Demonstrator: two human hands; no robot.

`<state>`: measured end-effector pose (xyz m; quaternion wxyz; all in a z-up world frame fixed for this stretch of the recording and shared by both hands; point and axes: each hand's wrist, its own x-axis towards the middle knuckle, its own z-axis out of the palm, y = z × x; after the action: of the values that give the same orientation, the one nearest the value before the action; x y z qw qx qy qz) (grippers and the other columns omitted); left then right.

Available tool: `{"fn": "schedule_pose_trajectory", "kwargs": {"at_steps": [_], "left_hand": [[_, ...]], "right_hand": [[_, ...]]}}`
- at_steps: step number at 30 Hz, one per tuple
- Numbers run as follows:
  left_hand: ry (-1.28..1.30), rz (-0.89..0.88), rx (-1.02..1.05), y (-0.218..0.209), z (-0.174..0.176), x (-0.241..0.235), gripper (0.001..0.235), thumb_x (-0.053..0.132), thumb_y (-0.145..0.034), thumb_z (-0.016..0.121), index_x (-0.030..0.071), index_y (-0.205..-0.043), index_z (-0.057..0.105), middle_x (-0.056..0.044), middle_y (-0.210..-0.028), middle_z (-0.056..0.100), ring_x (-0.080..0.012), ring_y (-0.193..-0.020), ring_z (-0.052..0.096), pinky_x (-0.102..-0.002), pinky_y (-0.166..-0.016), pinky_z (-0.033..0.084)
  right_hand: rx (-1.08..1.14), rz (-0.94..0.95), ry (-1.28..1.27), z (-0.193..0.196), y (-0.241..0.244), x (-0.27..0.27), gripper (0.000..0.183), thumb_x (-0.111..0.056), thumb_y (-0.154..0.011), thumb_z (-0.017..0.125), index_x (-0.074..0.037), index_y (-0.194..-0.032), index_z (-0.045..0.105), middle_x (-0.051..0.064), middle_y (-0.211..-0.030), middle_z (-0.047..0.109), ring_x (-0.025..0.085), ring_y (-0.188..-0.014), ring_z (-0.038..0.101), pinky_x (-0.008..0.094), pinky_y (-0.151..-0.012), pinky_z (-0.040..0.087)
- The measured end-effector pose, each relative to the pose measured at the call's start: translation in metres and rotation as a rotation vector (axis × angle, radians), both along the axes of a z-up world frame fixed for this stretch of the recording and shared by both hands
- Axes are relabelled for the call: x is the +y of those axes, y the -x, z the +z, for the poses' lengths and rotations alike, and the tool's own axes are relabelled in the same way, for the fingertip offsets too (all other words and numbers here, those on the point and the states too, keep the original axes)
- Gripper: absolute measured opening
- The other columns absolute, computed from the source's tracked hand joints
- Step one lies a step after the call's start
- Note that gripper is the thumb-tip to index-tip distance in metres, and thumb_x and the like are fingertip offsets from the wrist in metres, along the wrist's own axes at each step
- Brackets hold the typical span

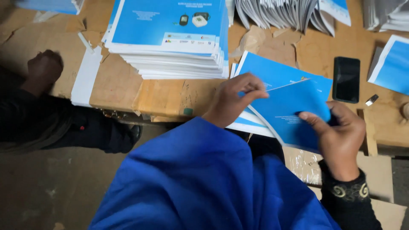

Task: Folding printed paper sheets into booklets and using a wooden block to sharpen the creases.

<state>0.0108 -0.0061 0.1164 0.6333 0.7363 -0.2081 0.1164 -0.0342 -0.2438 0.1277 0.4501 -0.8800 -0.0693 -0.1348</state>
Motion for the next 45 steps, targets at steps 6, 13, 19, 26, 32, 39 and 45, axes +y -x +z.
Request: {"fn": "schedule_pose_trajectory", "kwargs": {"at_steps": [6, 13, 19, 26, 32, 39, 45], "left_hand": [[0.066, 0.079, -0.005, -0.014, -0.026, 0.008, 0.004, 0.011, -0.088, 0.066, 0.01, -0.089, 0.069, -0.006, -0.089, 0.066, -0.0178, -0.081, 0.065, -0.029, -0.069, 0.056], [-0.234, 0.185, 0.018, -0.063, -0.079, 0.013, 0.008, 0.009, -0.087, 0.064, 0.01, -0.079, 0.062, -0.005, -0.08, 0.063, -0.0202, -0.073, 0.063, -0.035, -0.064, 0.05], [-0.611, 0.347, -0.316, -0.095, -0.145, 0.009, 0.015, 0.002, -0.084, 0.068, 0.008, -0.094, 0.059, -0.011, -0.071, 0.054, -0.0309, -0.067, 0.062, -0.039, -0.055, 0.053], [-0.723, 0.325, 0.043, -0.072, -0.121, -0.012, 0.025, 0.026, -0.093, 0.055, 0.002, -0.088, 0.055, -0.023, -0.094, 0.053, -0.039, -0.094, 0.053, -0.046, -0.085, 0.04], [-1.276, 0.307, -0.161, -0.043, -0.119, -0.039, 0.061, 0.048, -0.092, 0.059, -0.009, -0.114, 0.057, -0.027, -0.119, 0.053, -0.0348, -0.118, 0.048, -0.041, -0.103, 0.037], [-1.201, 0.338, -0.071, -0.042, -0.153, -0.043, 0.081, 0.066, -0.091, 0.056, 0.017, -0.15, 0.031, -0.032, -0.145, 0.029, -0.0451, -0.133, 0.034, -0.051, -0.105, 0.039], [-1.189, 0.302, -0.028, -0.043, -0.154, -0.041, 0.097, 0.079, -0.083, 0.056, 0.016, -0.152, 0.028, -0.032, -0.147, 0.026, -0.0455, -0.136, 0.03, -0.052, -0.109, 0.033]], "right_hand": [[0.297, 0.013, -0.23, -0.005, -0.043, -0.001, 0.019, -0.019, -0.086, 0.076, -0.007, -0.097, 0.065, 0.005, -0.096, 0.066, 0.014, -0.088, 0.062, 0.03, -0.075, 0.051], [0.208, 0.054, -0.089, -0.075, -0.1, 0.005, 0.03, -0.023, -0.079, 0.08, -0.01, -0.102, 0.067, 0.0, -0.095, 0.063, 0.01, -0.087, 0.054, 0.027, -0.075, 0.042], [-0.292, 0.331, 0.522, -0.095, -0.099, 0.033, 0.055, -0.003, -0.086, 0.066, 0.008, -0.137, 0.05, 0.034, -0.132, 0.052, 0.05, -0.126, 0.045, 0.056, -0.105, 0.035], [-0.121, 0.409, 0.613, -0.132, -0.09, 0.023, 0.079, -0.055, -0.096, 0.045, 0.001, -0.15, 0.031, 0.024, -0.155, 0.029, 0.04, -0.143, 0.025, 0.057, -0.113, 0.021], [0.013, 0.354, 0.014, -0.121, -0.087, 0.002, 0.062, -0.047, -0.094, 0.055, -0.006, -0.14, 0.046, 0.014, -0.143, 0.045, 0.029, -0.137, 0.037, 0.046, -0.111, 0.028], [-0.168, -0.557, 0.676, -0.15, -0.033, -0.155, 0.053, -0.011, -0.084, 0.082, 0.012, -0.125, 0.059, 0.03, -0.113, 0.055, 0.047, -0.1, 0.047, 0.056, -0.082, 0.036], [-0.134, -0.389, 0.473, -0.176, -0.018, -0.204, 0.018, -0.001, -0.097, 0.067, 0.007, -0.11, 0.057, 0.021, -0.101, 0.051, 0.039, -0.091, 0.051, 0.048, -0.077, 0.039]]}}
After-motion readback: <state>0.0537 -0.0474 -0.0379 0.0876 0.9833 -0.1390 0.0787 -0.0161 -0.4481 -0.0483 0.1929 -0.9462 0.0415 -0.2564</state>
